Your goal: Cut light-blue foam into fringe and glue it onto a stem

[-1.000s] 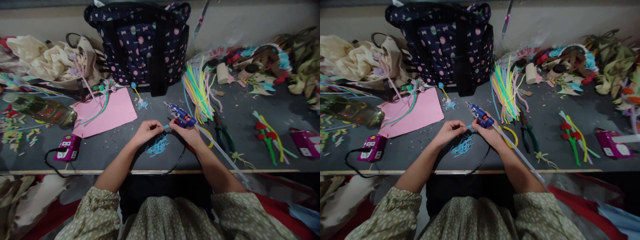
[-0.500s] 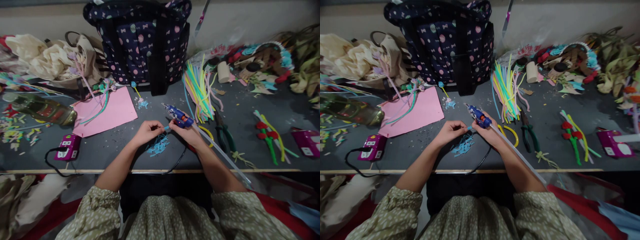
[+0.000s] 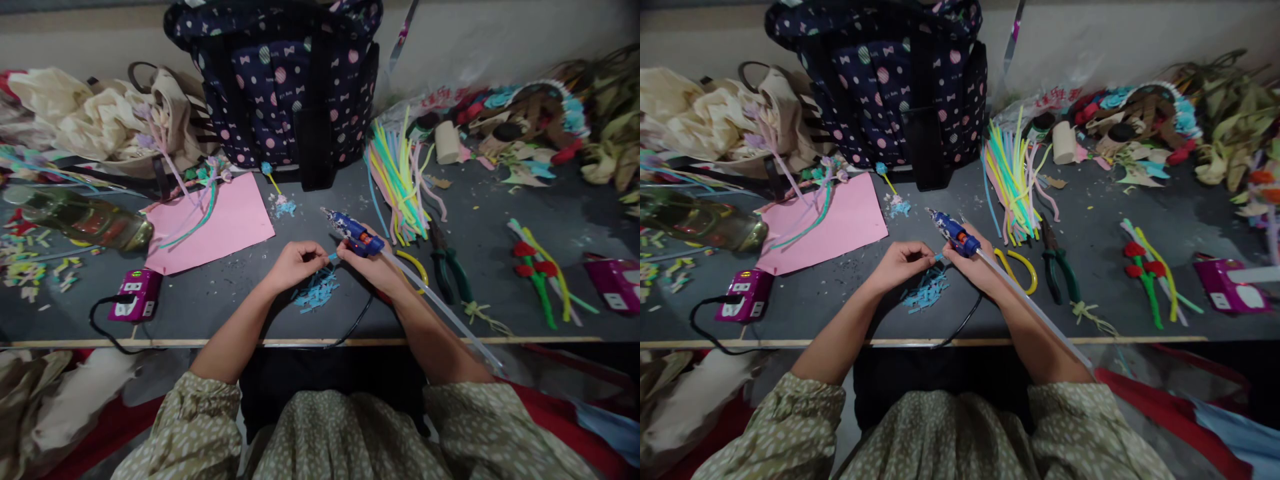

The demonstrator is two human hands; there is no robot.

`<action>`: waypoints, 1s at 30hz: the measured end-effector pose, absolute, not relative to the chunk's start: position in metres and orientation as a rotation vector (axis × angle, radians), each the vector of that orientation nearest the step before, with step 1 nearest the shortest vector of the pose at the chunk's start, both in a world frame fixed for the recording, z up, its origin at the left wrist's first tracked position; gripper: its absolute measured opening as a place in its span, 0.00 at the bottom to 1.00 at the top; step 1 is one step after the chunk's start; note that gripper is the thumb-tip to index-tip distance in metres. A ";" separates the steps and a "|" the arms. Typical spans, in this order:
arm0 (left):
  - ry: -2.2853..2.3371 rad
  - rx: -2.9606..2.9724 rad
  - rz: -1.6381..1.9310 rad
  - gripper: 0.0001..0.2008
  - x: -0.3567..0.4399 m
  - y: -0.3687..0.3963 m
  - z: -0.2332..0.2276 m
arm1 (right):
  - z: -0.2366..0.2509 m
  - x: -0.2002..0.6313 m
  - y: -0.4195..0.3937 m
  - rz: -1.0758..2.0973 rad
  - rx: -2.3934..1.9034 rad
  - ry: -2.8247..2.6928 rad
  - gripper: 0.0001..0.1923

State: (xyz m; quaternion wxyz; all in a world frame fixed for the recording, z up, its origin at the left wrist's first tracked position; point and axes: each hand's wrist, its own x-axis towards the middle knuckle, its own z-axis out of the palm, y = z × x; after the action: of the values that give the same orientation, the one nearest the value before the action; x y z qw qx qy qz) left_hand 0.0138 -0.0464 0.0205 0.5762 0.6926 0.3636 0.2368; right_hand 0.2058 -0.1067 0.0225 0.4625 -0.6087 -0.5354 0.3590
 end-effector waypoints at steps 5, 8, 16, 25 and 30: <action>0.857 1.625 0.560 0.09 0.015 -0.047 0.022 | 0.026 0.205 -0.108 0.886 -1.498 -1.338 0.08; 0.857 1.624 0.567 0.09 0.015 -0.047 0.024 | 0.027 0.204 -0.109 0.861 -1.502 -1.344 0.08; 0.920 1.280 0.777 0.11 0.014 -0.040 0.021 | 0.018 0.208 -0.106 0.928 -1.404 -1.082 0.17; 0.870 0.882 0.898 0.15 0.011 -0.033 0.021 | 0.012 0.202 -0.111 0.955 -1.475 -1.016 0.21; 0.817 1.002 0.762 0.12 0.014 -0.040 0.023 | 0.017 0.200 -0.107 0.907 -1.451 -0.921 0.19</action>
State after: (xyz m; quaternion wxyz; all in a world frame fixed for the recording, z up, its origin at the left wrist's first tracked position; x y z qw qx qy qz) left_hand 0.0135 -0.0404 0.0227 0.7313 0.4554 0.3713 0.3463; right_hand 0.1996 -0.1066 0.0165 0.5640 -0.6166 -0.3913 0.3856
